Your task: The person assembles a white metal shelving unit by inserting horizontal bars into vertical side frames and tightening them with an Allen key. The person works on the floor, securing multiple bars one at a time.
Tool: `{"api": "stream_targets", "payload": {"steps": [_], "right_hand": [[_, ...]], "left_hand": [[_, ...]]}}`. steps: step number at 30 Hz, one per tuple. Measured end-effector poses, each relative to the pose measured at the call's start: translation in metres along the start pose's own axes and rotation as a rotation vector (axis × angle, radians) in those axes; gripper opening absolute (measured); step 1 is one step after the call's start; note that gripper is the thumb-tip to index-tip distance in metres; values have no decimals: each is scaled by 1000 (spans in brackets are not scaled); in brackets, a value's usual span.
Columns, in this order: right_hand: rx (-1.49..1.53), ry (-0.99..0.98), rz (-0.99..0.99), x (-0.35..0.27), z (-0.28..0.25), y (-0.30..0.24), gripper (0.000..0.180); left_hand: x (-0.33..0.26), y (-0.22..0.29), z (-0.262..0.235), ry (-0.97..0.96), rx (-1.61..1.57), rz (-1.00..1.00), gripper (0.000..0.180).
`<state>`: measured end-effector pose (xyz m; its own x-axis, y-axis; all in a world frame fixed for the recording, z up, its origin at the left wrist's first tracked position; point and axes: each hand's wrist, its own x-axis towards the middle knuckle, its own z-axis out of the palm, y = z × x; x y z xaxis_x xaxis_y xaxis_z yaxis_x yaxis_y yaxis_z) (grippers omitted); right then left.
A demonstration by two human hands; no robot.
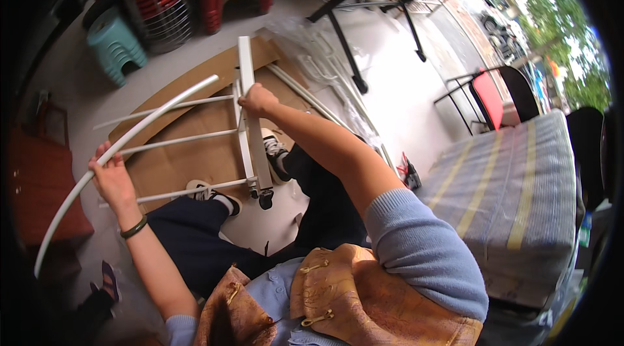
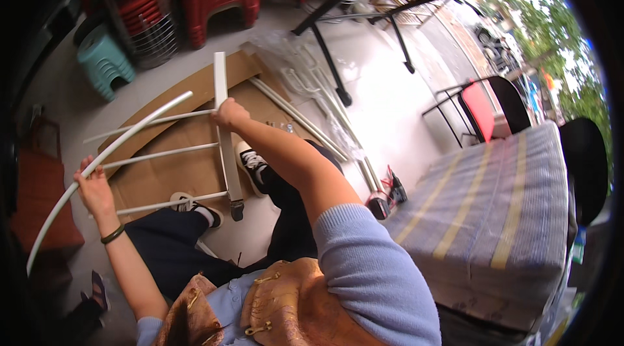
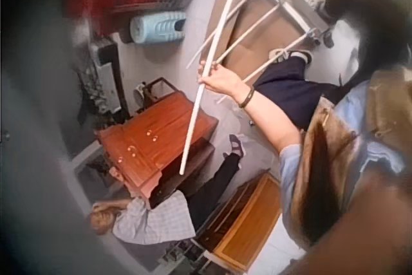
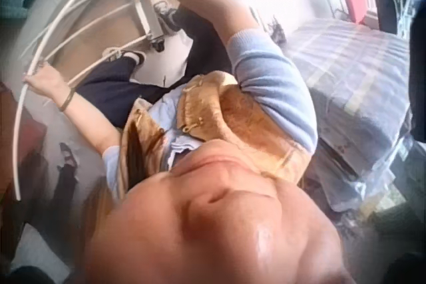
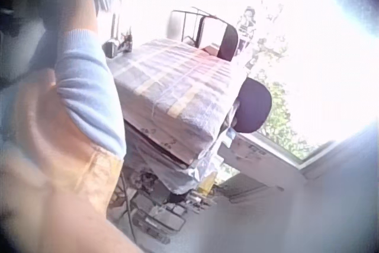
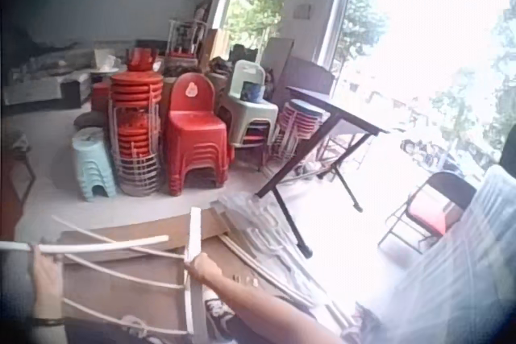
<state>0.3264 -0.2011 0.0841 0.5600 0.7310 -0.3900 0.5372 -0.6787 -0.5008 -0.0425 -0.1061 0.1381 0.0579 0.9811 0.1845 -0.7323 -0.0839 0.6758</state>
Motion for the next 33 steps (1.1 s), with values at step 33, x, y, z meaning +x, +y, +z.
{"api": "stream_targets", "payload": {"steps": [33], "right_hand": [[839, 14, 639, 27, 170, 280, 19]], "left_hand": [[57, -64, 12, 186, 161, -304, 22]]}}
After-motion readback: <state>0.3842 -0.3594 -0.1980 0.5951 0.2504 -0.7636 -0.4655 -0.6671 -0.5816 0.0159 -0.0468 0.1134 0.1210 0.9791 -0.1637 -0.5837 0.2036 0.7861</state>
